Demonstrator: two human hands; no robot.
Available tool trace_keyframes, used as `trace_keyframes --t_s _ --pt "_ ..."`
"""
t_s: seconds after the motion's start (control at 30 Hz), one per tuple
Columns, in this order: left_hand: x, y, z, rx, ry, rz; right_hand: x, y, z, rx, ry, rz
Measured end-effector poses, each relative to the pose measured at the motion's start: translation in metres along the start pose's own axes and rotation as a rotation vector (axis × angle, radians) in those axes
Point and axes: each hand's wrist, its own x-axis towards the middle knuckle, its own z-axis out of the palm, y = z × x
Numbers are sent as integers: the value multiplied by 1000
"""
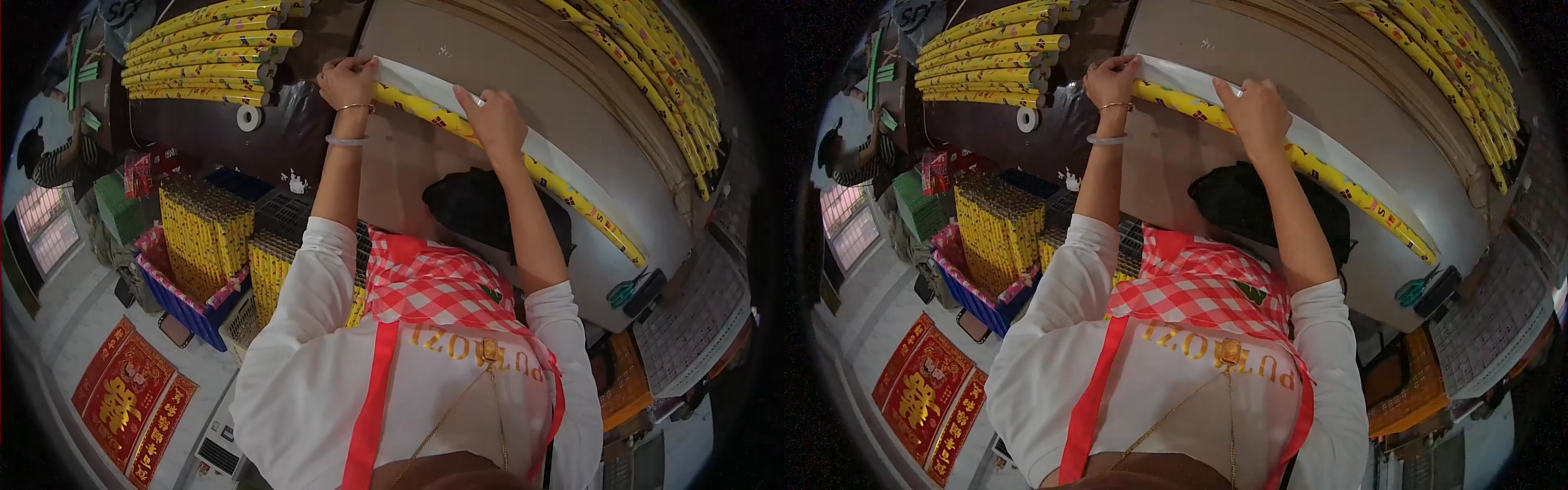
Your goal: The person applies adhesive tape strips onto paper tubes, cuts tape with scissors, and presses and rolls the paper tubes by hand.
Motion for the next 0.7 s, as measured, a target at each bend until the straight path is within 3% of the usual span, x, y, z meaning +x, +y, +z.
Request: trace_keyframes --t_s 0.7 --pt "-5 5 8 -10 103 -18 0 0 3 -10 47 2"
